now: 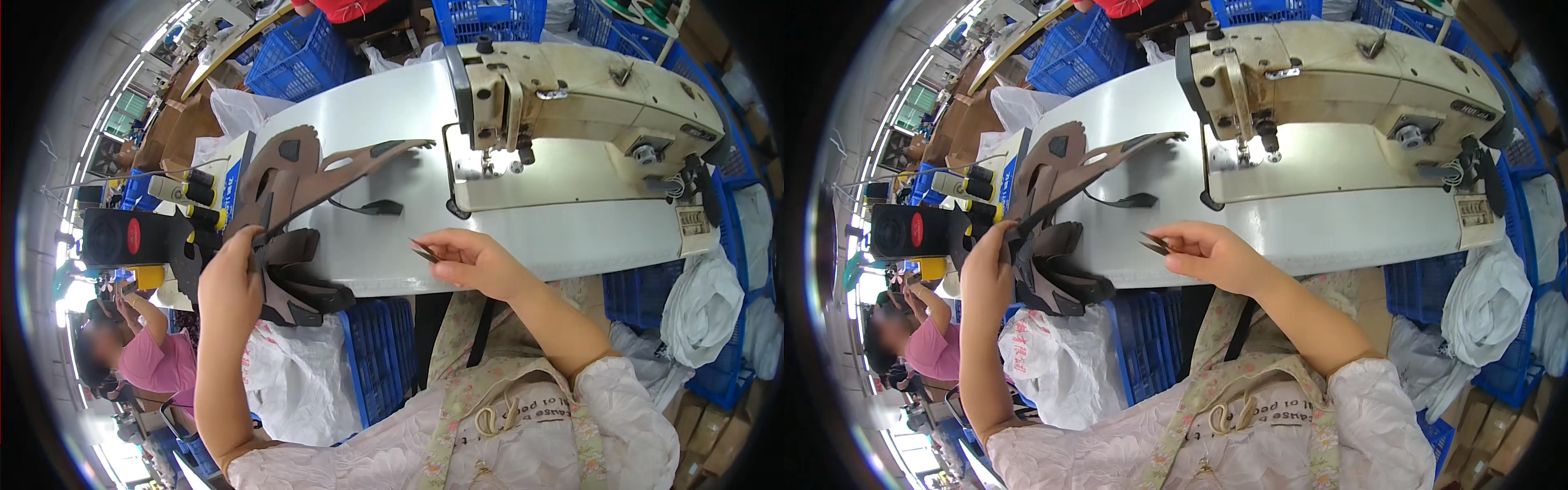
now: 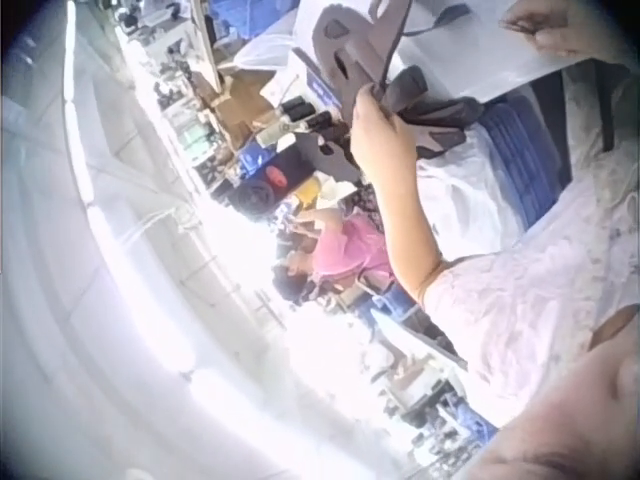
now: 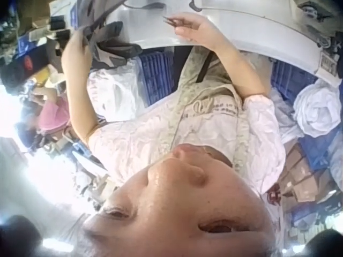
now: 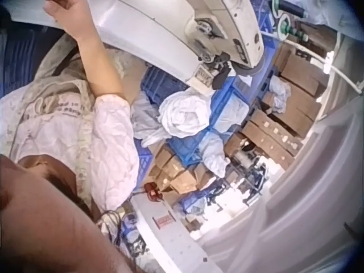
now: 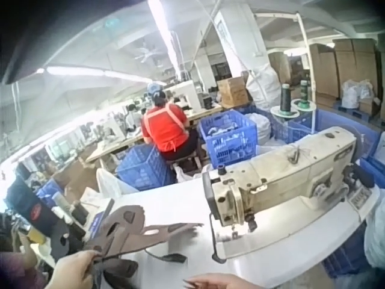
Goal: Stitch together various components of a shoe upper using an industrial sewing machine.
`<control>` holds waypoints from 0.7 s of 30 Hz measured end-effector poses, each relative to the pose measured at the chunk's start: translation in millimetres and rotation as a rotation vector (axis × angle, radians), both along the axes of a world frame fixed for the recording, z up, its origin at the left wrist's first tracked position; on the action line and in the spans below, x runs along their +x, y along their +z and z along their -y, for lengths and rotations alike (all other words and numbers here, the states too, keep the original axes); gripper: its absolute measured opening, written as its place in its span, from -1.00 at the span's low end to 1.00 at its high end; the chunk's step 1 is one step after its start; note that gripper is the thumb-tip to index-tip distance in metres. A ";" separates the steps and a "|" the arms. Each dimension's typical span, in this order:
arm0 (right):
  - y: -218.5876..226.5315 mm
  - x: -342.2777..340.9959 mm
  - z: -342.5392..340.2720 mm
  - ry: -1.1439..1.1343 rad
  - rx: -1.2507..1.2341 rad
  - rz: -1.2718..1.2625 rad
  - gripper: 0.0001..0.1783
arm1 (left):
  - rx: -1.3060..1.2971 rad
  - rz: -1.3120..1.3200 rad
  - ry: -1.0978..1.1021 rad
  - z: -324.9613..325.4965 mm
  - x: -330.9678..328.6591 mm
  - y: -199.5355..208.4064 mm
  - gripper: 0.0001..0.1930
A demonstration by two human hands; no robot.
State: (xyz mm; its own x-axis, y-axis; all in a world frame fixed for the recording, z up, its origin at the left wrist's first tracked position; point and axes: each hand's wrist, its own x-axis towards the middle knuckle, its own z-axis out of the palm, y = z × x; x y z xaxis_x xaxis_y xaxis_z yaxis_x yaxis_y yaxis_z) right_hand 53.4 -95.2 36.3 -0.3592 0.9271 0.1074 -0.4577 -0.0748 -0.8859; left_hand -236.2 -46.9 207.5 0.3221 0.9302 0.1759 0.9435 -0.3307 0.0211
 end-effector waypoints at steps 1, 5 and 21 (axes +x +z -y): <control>-6.0 -9.2 -0.5 -0.055 0.019 0.017 -0.50 | -0.053 0.021 0.050 4.7 -2.2 -4.0 -0.52; -17.8 -36.1 -8.8 -0.399 0.159 0.397 -0.56 | -0.008 0.048 -0.002 12.2 -9.7 -22.6 -0.45; -20.4 -65.7 -55.6 -0.620 0.194 0.427 -0.54 | 0.006 0.093 -0.009 14.9 -19.5 -30.2 -0.44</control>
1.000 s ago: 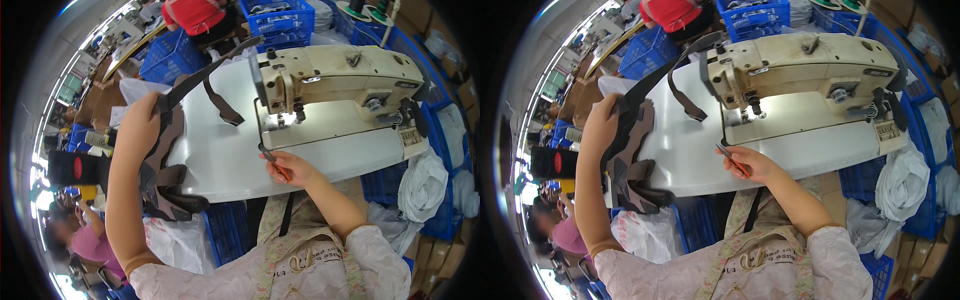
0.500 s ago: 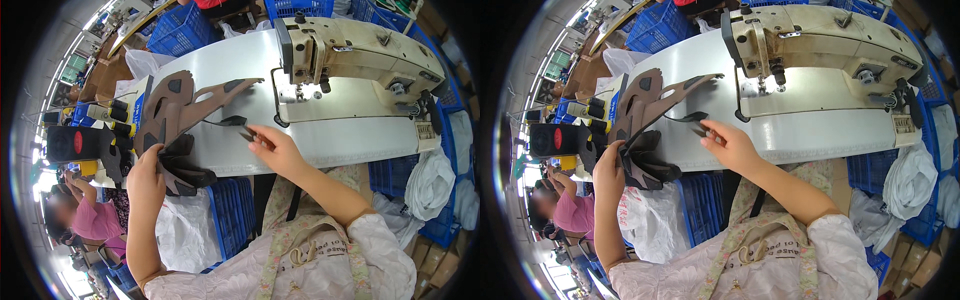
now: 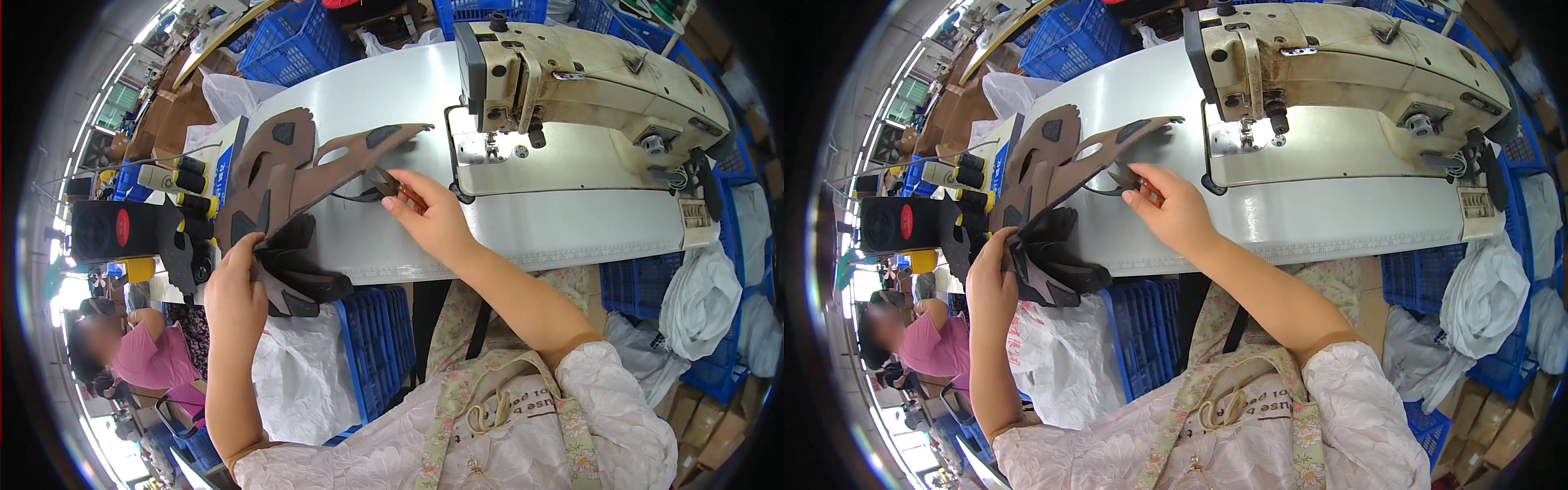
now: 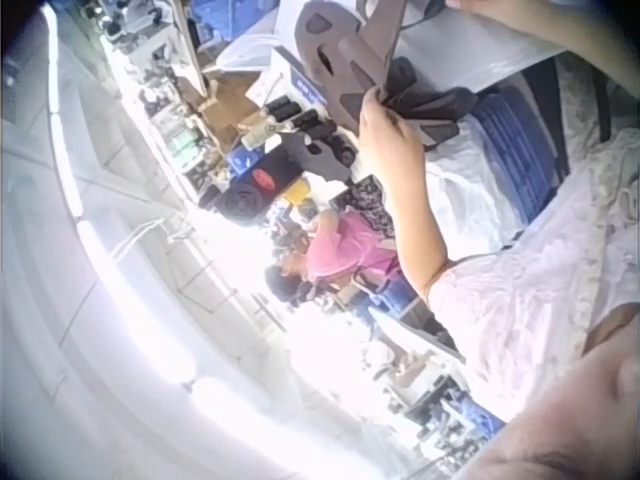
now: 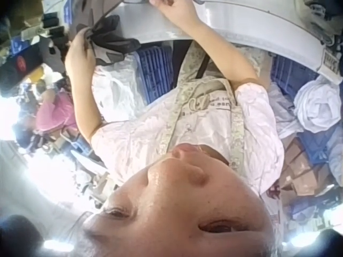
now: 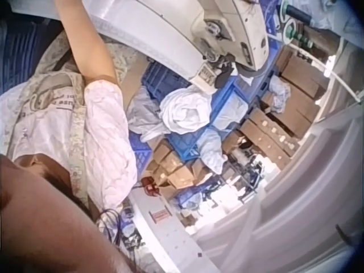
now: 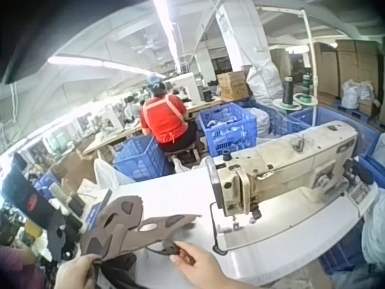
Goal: Stitch together various components of a shoe upper using an industrial sewing machine.
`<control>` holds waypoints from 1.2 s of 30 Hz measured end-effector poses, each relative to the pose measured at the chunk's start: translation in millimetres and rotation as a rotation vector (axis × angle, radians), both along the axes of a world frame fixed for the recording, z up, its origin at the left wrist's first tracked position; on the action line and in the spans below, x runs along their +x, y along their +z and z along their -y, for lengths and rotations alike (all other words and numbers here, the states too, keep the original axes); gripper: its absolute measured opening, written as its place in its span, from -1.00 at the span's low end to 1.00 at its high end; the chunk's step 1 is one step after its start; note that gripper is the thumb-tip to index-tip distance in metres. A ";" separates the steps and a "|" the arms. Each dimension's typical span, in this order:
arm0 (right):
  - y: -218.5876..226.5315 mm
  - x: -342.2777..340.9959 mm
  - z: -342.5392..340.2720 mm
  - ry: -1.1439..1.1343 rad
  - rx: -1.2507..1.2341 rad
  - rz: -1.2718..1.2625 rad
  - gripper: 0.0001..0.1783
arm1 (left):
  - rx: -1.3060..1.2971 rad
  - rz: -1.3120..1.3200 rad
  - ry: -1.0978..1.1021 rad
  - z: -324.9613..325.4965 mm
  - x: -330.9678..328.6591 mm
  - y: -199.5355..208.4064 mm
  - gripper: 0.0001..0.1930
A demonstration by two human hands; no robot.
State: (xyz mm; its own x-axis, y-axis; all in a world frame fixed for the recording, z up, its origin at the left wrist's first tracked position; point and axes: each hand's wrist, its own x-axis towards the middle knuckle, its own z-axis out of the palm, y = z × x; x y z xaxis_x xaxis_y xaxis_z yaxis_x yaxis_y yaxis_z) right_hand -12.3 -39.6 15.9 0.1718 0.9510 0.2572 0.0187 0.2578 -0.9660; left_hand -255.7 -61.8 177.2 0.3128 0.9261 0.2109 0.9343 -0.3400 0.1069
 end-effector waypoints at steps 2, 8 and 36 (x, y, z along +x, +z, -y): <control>-1.7 -1.3 1.8 -0.006 -0.003 -0.015 -0.54 | -0.090 -0.015 0.064 0.5 1.9 3.7 -0.44; -3.0 -4.3 2.5 -0.025 0.015 -0.061 -0.54 | -0.081 -0.006 0.053 1.1 0.2 1.5 -0.44; 33.2 22.8 -5.0 -0.046 0.049 0.454 -0.62 | -0.071 -0.031 0.015 5.8 4.3 -3.9 -0.43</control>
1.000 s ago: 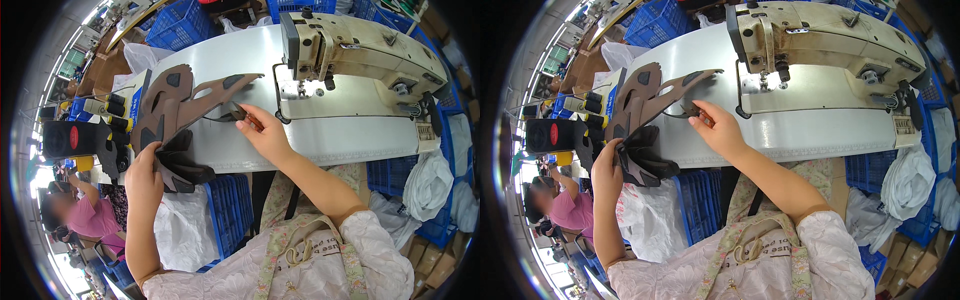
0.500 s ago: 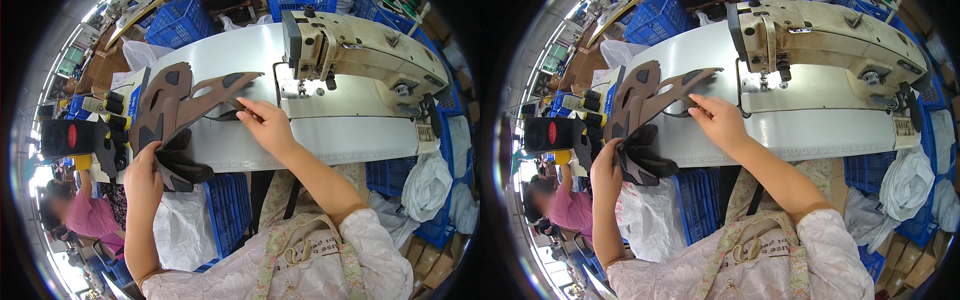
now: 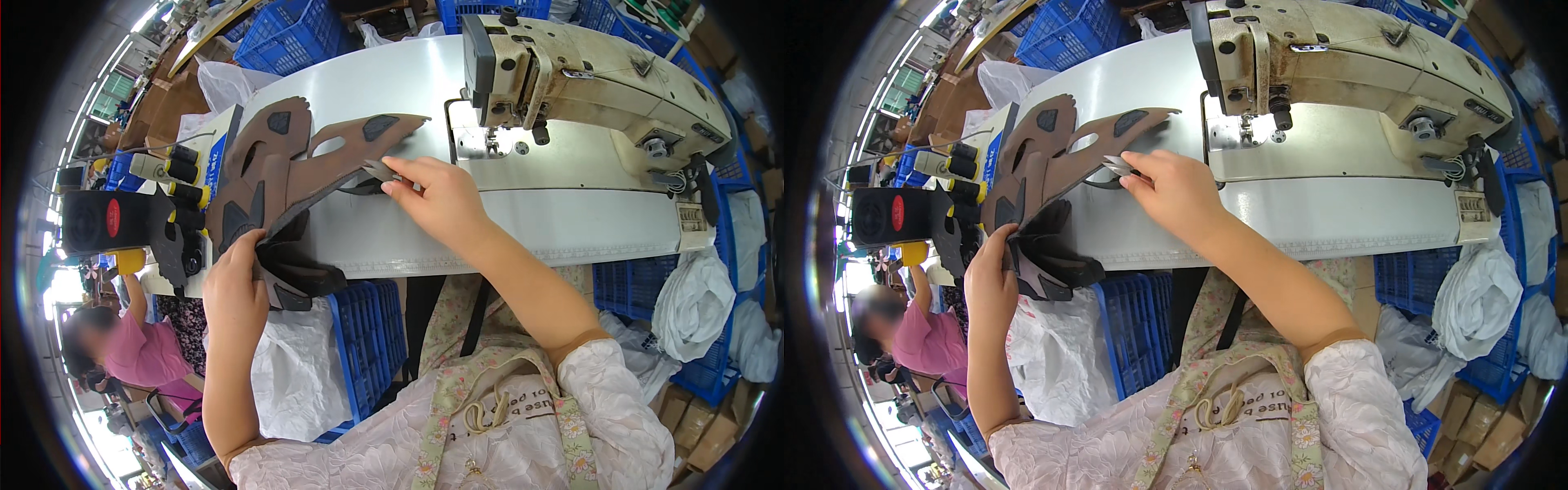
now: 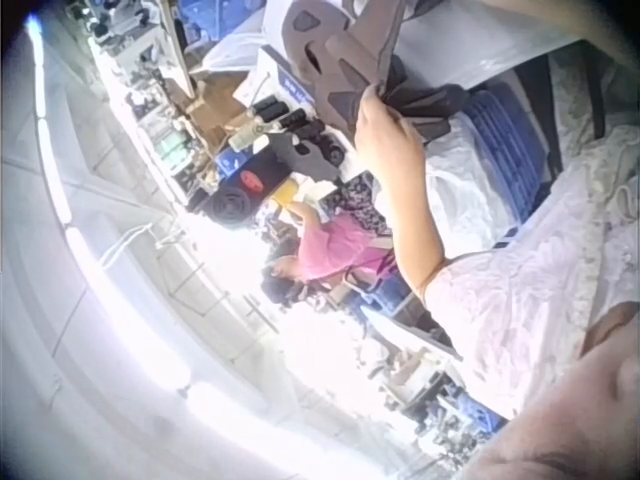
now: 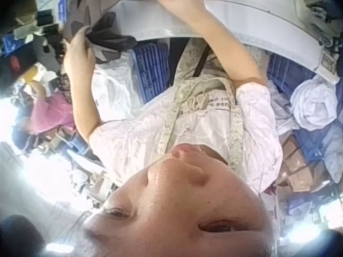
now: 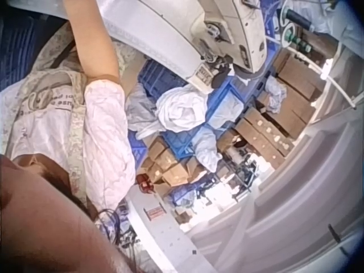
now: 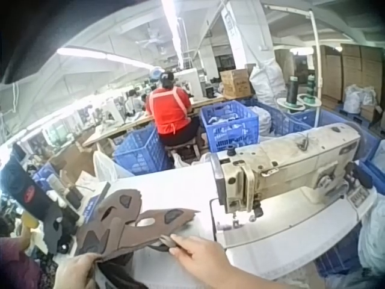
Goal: Stitch together various components of a shoe upper using an industrial sewing machine.
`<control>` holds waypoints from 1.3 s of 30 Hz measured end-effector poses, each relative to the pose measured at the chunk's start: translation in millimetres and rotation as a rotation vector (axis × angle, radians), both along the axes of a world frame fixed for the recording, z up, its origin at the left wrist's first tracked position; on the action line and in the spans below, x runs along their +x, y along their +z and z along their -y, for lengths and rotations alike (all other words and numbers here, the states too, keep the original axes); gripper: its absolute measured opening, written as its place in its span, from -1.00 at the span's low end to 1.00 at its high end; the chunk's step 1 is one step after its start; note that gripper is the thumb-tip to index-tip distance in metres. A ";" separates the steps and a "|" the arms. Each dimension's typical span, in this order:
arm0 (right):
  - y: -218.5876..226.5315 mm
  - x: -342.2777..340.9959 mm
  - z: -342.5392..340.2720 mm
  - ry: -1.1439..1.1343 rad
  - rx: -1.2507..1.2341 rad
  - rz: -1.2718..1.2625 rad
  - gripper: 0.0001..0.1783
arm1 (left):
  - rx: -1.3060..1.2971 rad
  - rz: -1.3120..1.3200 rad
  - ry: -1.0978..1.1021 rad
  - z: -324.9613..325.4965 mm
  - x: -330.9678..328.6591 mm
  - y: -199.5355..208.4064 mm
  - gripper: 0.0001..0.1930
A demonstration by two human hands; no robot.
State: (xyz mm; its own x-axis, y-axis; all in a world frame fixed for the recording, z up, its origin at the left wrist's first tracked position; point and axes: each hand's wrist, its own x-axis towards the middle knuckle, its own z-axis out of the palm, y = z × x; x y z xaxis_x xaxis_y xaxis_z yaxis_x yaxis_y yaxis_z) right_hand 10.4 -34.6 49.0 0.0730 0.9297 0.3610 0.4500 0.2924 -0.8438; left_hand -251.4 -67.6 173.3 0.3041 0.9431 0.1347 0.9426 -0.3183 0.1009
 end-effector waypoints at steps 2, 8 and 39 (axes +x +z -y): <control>3.7 2.9 -1.2 0.004 0.007 0.031 -0.62 | 0.013 0.001 -0.018 -0.8 0.4 -2.3 -0.44; 6.8 6.7 -7.3 -0.016 0.103 0.105 -0.63 | 0.003 0.005 -0.016 -3.4 0.6 -3.9 -0.49; 79.0 -123.4 59.0 0.551 0.635 0.278 -0.70 | -0.363 0.829 0.153 -57.6 21.2 34.6 -0.69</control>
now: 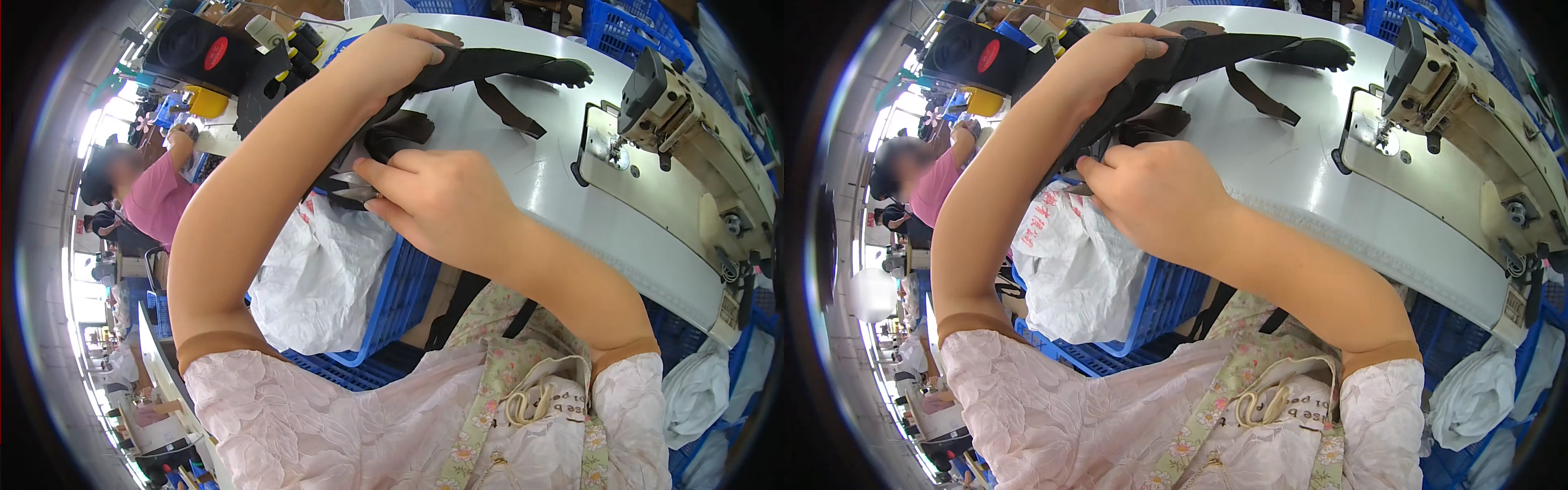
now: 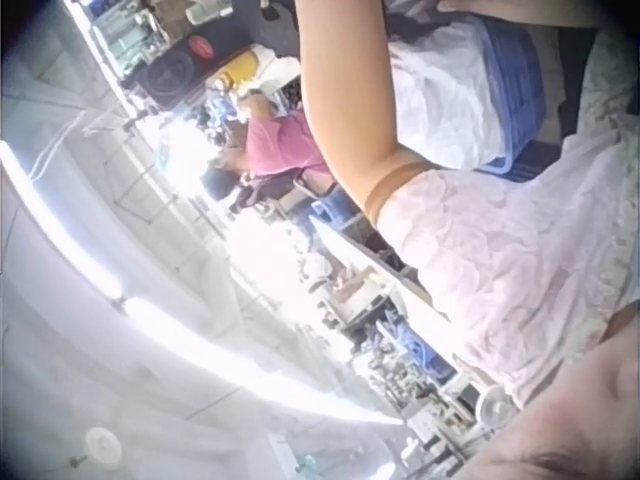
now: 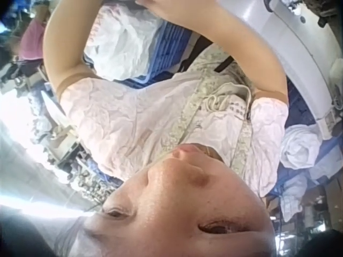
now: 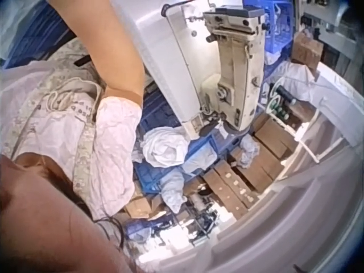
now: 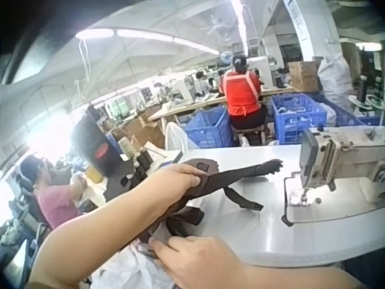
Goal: Stitch together various components of a shoe upper using an industrial sewing machine.
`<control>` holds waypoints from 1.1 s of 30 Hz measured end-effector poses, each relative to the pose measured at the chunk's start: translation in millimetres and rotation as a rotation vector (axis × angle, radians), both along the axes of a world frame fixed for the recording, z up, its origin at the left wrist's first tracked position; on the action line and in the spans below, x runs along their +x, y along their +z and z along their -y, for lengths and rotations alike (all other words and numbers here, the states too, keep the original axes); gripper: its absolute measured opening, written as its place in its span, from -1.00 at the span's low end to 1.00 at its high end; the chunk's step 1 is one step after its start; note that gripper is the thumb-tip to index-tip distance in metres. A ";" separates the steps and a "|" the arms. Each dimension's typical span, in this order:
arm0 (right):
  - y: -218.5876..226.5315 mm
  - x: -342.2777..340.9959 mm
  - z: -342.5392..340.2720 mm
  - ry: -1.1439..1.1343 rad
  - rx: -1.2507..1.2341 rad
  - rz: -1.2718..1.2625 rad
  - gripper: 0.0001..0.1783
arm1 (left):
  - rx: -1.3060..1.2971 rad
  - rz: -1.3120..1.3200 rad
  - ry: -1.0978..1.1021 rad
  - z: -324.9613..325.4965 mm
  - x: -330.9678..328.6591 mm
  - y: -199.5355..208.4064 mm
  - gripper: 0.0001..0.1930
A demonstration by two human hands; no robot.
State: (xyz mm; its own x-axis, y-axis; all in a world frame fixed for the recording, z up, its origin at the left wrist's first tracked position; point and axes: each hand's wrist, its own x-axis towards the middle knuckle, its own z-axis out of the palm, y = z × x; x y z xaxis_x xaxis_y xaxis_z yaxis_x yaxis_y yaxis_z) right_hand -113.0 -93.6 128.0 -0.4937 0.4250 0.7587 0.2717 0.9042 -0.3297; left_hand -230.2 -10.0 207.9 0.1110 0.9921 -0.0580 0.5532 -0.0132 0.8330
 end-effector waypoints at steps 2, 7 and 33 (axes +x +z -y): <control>5.6 -1.5 4.8 -0.018 -0.047 0.033 -0.80 | 0.012 0.000 -0.007 -5.6 -4.7 -7.3 -0.69; 7.8 -2.0 7.1 -0.084 -0.085 0.116 -0.86 | 0.050 -0.004 -0.025 -8.5 0.0 -13.7 -0.71; 5.7 89.0 50.7 -0.110 -0.486 0.032 -0.59 | 0.290 -0.042 0.241 35.2 -87.9 85.1 -0.73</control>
State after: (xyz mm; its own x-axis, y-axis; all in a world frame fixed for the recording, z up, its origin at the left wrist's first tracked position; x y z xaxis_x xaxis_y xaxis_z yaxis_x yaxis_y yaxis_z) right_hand -24.0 -144.3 133.7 -0.4459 0.7767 0.4450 0.3734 0.6132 -0.6961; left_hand -318.1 -45.3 293.1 -0.1238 0.9653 0.2300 0.6027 -0.1109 0.7902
